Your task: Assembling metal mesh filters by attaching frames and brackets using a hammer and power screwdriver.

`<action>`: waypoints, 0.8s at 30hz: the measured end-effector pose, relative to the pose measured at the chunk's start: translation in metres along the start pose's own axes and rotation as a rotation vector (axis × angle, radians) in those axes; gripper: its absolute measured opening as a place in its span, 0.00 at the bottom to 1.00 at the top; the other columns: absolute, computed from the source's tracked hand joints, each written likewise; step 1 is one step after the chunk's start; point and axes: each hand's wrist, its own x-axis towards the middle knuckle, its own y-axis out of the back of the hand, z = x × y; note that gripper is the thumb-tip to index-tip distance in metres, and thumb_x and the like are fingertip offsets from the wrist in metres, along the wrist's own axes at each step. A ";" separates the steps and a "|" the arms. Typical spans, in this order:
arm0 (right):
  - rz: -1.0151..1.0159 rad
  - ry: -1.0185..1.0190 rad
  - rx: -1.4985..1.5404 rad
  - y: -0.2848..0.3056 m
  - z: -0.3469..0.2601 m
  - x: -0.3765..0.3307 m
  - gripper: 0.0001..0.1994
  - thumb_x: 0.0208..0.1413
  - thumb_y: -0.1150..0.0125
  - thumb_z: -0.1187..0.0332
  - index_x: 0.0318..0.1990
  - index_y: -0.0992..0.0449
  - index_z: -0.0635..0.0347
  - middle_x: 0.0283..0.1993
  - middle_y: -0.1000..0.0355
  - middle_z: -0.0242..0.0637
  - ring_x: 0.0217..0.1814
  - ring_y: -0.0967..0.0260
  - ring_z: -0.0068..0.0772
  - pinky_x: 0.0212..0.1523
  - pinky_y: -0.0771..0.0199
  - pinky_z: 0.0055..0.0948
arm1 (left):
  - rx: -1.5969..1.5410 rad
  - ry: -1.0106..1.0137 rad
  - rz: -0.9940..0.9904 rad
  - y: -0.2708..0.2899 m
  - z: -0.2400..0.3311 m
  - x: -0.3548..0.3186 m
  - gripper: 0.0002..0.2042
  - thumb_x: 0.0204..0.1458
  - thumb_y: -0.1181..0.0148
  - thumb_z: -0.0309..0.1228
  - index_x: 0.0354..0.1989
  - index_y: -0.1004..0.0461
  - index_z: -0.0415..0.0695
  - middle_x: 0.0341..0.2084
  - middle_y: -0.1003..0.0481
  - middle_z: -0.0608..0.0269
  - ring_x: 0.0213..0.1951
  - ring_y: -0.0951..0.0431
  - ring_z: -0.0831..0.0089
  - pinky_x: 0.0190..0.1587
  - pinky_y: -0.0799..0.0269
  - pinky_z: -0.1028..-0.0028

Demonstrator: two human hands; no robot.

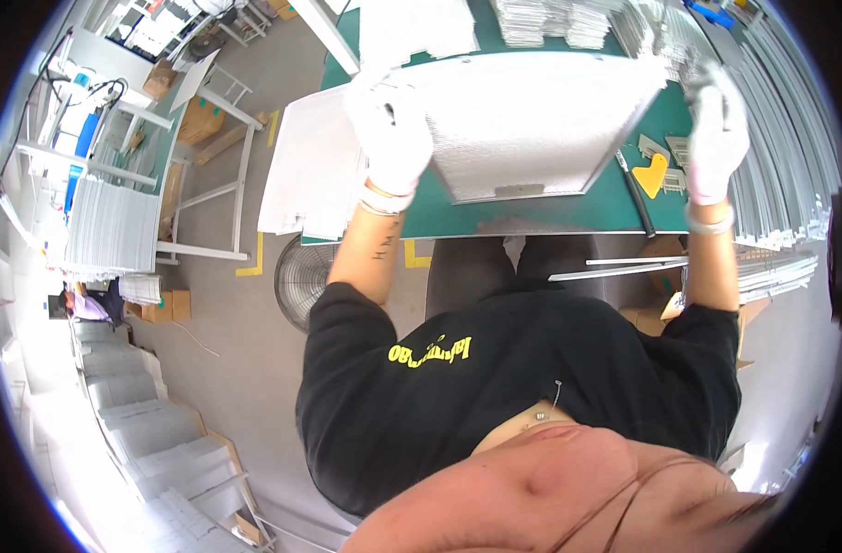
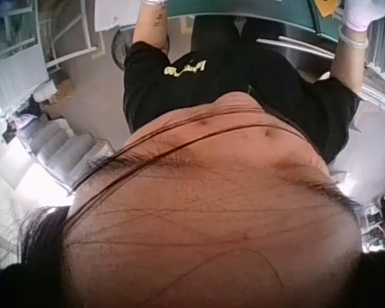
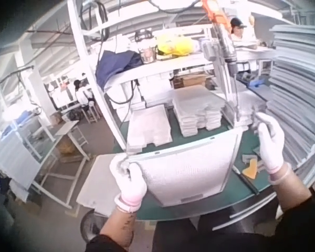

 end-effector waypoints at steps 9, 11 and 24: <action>-0.772 -0.109 -0.942 0.009 0.121 -0.157 0.18 0.60 0.45 0.70 0.58 0.29 0.62 0.42 0.27 0.46 0.42 0.25 0.49 0.43 0.22 0.41 | -1.036 0.099 -0.817 -0.023 0.057 0.099 0.22 0.60 0.41 0.32 0.63 0.31 0.42 0.55 0.24 0.52 0.54 0.23 0.68 0.55 0.26 0.70; -0.671 -0.125 -0.783 0.018 0.140 -0.167 0.19 0.61 0.47 0.71 0.59 0.30 0.62 0.41 0.28 0.47 0.42 0.25 0.50 0.42 0.23 0.43 | -0.384 -0.785 -0.446 -0.056 0.088 0.108 0.20 0.57 0.44 0.29 0.59 0.28 0.46 0.33 0.24 0.63 0.36 0.22 0.66 0.37 0.24 0.67; 0.178 -0.625 0.701 -0.035 -0.021 -0.153 0.31 0.69 0.61 0.70 0.76 0.62 0.57 0.34 0.33 0.32 0.23 0.40 0.17 0.24 0.37 0.18 | 0.037 -0.490 -0.468 -0.130 0.086 0.049 0.06 0.51 0.42 0.32 0.36 0.23 0.50 0.20 0.31 0.65 0.26 0.28 0.64 0.33 0.33 0.65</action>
